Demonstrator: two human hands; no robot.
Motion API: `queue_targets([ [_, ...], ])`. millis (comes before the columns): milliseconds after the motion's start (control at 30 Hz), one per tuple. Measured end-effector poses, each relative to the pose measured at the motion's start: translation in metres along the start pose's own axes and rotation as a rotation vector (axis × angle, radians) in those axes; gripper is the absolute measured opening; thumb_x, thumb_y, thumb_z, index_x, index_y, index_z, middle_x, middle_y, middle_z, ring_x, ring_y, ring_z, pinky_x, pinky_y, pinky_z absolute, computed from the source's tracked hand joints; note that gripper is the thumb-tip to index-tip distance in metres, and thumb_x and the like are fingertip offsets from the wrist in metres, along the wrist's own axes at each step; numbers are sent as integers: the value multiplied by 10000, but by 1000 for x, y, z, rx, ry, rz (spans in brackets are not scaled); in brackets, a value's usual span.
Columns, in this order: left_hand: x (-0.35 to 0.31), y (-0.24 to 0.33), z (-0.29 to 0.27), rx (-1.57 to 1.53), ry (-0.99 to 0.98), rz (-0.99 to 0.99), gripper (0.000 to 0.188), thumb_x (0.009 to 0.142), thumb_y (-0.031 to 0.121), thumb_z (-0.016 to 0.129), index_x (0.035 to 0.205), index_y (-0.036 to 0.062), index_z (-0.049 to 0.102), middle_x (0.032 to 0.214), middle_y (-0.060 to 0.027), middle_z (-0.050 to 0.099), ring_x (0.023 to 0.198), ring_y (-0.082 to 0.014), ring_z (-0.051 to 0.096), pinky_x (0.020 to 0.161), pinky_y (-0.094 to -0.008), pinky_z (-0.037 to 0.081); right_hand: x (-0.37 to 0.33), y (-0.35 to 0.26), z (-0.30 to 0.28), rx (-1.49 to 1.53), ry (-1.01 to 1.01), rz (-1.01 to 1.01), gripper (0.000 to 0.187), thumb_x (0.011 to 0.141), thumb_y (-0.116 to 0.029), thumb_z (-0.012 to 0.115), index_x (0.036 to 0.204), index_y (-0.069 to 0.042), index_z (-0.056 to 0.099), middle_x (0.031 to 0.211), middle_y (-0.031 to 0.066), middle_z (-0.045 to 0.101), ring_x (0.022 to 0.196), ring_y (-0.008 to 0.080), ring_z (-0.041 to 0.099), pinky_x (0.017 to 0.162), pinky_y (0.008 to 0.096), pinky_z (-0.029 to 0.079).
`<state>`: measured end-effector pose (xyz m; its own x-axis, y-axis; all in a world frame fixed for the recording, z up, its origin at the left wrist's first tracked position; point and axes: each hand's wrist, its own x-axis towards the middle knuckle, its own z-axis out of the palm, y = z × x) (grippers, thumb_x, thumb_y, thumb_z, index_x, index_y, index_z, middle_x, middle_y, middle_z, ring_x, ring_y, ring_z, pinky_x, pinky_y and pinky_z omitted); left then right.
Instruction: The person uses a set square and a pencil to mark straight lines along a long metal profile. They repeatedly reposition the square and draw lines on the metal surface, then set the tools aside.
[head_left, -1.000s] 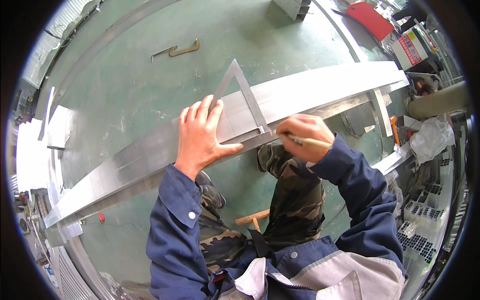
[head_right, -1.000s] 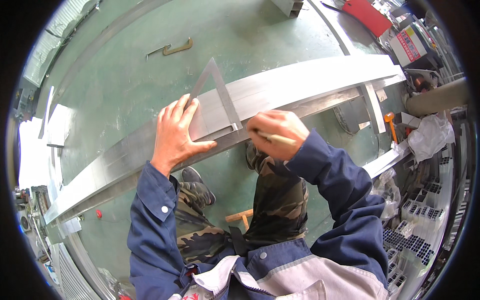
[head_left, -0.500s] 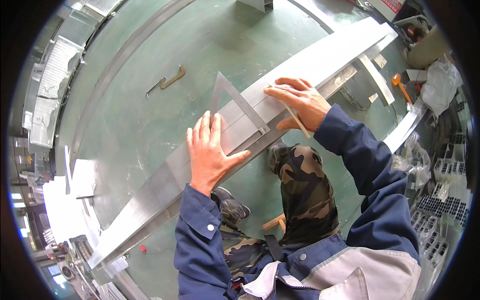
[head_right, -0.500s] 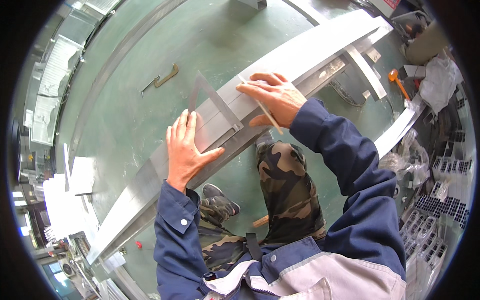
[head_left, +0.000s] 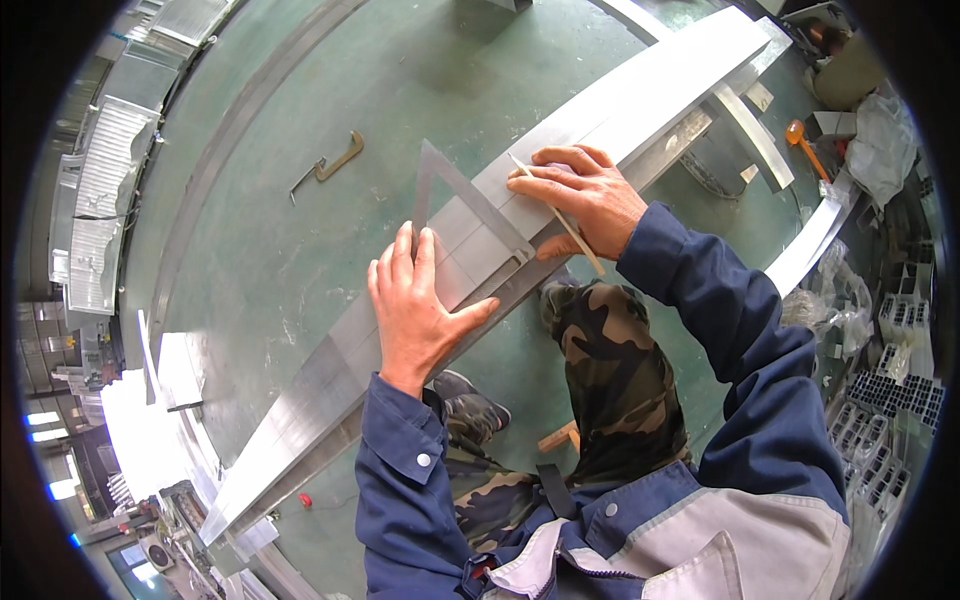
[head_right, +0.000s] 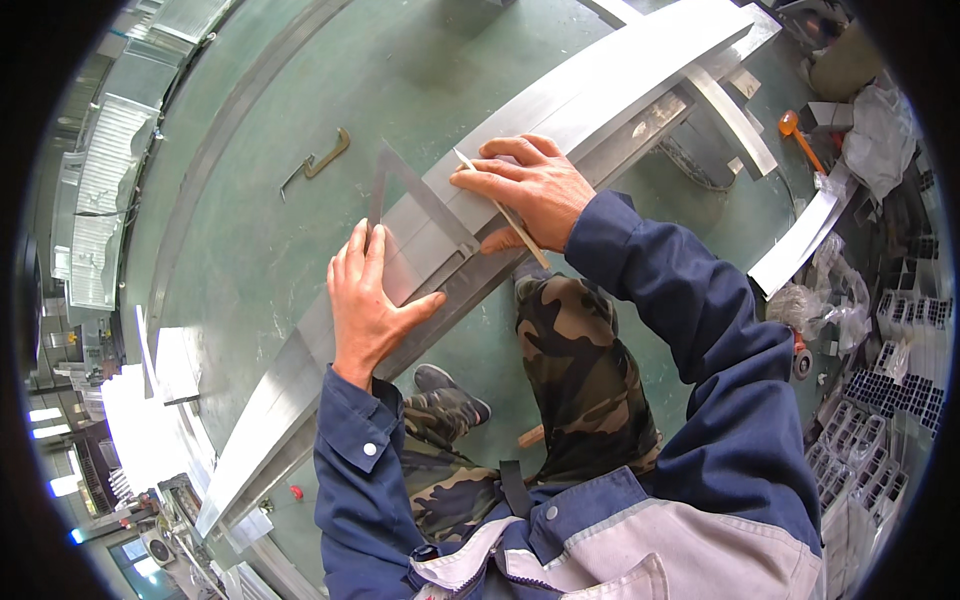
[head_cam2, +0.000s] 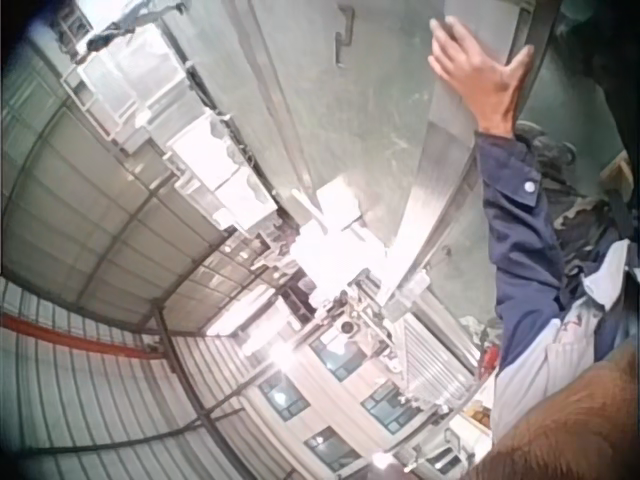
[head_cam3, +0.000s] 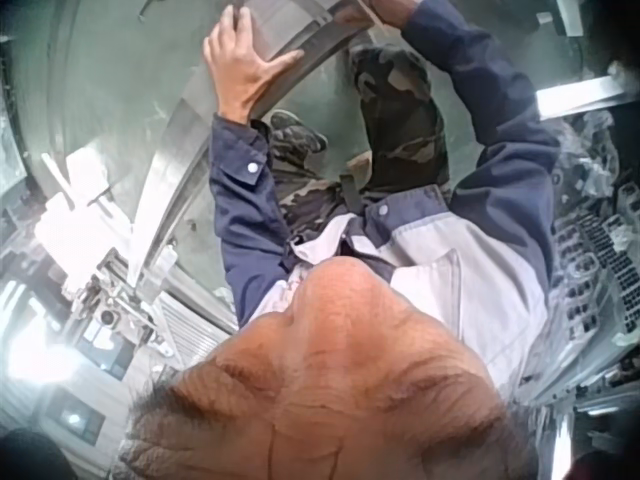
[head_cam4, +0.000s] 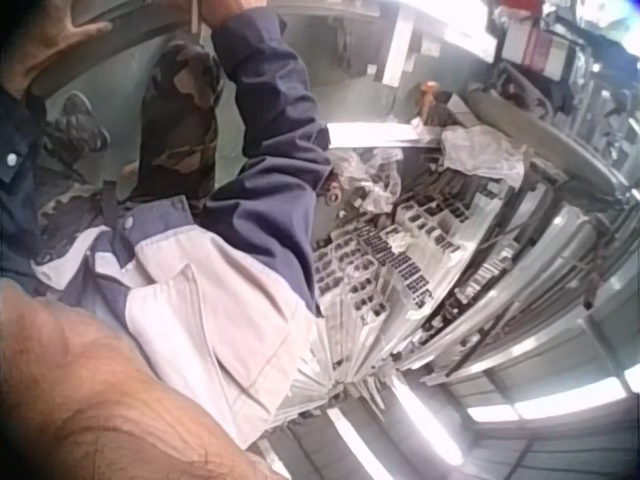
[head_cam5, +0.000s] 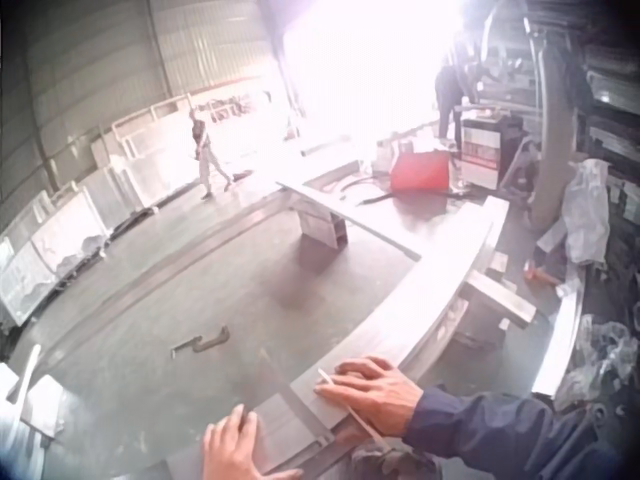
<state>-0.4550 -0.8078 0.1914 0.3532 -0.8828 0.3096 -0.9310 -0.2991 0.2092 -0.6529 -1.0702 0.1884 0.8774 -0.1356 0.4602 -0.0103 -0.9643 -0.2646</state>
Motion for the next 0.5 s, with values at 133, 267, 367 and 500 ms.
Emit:
queue_targets([
  [133, 1, 0, -1, -6, -2, 0, 1165, 728, 608, 972, 1609, -47, 582, 1719, -269, 499, 1526, -445, 496, 1292, -572, 366, -1, 2, 2, -16, -6, -1, 983, 754, -644, 913, 1612, -250, 638, 1571, 49, 714, 1556, 349, 531, 1343, 600, 342],
  [267, 2, 2, -1, -4, -9, -5, 1164, 733, 610, 970, 1611, -46, 581, 1719, -268, 500, 1527, -445, 494, 1291, -571, 368, -1, 2, 2, -20, -8, 1, 990, 750, -651, 911, 1615, -254, 638, 1574, 42, 714, 1555, 342, 532, 1340, 595, 346],
  [367, 2, 2, -1, 9, -15, -6, 1166, 736, 618, 968, 1613, -46, 580, 1720, -266, 500, 1530, -443, 492, 1292, -571, 368, -1, 4, 6, -25, 9, -8, 990, 750, -652, 910, 1616, -256, 639, 1574, 38, 714, 1552, 340, 534, 1339, 593, 348],
  [500, 1, 0, 1, -6, -10, -5, 1192, 749, 738, 917, 1585, -50, 596, 1695, -289, 497, 1523, -455, 487, 1305, -616, 331, 0, 4, 7, -27, 1, -9, 996, 744, -653, 915, 1615, -256, 641, 1573, 38, 715, 1550, 340, 535, 1341, 592, 344],
])
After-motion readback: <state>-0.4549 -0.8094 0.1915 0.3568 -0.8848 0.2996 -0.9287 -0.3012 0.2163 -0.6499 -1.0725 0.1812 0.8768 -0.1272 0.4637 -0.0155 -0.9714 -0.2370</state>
